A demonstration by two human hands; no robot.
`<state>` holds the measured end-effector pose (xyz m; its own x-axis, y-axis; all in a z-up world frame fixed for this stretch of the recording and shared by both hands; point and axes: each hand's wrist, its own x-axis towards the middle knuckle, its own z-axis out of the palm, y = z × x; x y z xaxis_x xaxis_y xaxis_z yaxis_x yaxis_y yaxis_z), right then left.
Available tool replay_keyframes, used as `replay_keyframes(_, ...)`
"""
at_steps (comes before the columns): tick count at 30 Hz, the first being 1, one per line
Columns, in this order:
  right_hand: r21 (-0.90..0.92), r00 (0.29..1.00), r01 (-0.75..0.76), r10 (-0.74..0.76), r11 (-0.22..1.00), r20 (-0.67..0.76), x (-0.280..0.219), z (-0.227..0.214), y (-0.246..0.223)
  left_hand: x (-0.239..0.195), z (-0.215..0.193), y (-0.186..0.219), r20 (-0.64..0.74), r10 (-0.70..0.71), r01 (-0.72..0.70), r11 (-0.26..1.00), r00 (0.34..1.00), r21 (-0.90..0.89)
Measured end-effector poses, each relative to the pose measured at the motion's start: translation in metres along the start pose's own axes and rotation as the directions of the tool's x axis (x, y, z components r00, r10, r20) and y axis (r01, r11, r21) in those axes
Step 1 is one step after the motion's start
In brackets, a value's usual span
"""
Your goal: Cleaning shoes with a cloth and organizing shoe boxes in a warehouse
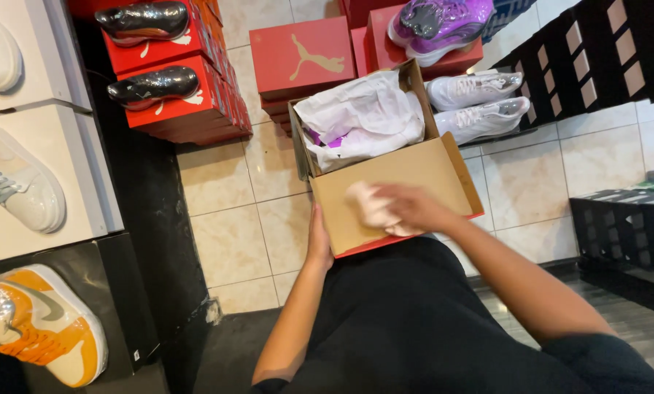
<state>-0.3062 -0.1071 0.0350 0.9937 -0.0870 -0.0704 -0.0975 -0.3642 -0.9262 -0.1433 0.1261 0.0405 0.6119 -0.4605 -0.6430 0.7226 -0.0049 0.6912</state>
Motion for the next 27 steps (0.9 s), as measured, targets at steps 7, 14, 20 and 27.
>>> replay_keyframes(7,0.927,0.974,0.182,-0.192,0.327,-0.124,-0.053,-0.222,-0.072,0.015,0.001,0.068,0.317,0.118,-0.089,0.991,0.941,-0.104)
replay_keyframes(14,0.162,0.769,-0.567,0.590,0.808,-0.247,0.017,-0.205,-0.064,0.123,0.003,0.083,-0.115,0.289,-0.157,0.766,0.950,0.624)
replay_keyframes(20,0.098,0.743,-0.640,0.646,0.762,-0.176,0.084,-0.193,0.074,0.176,0.014,0.056,-0.272,0.442,-0.018,0.549,0.855,0.836)
replay_keyframes(27,0.508,0.641,-0.684,0.764,0.523,0.076,0.105,-0.194,0.053,0.184,0.035,0.032,-0.333,0.178,0.018,0.859,0.926,0.511)
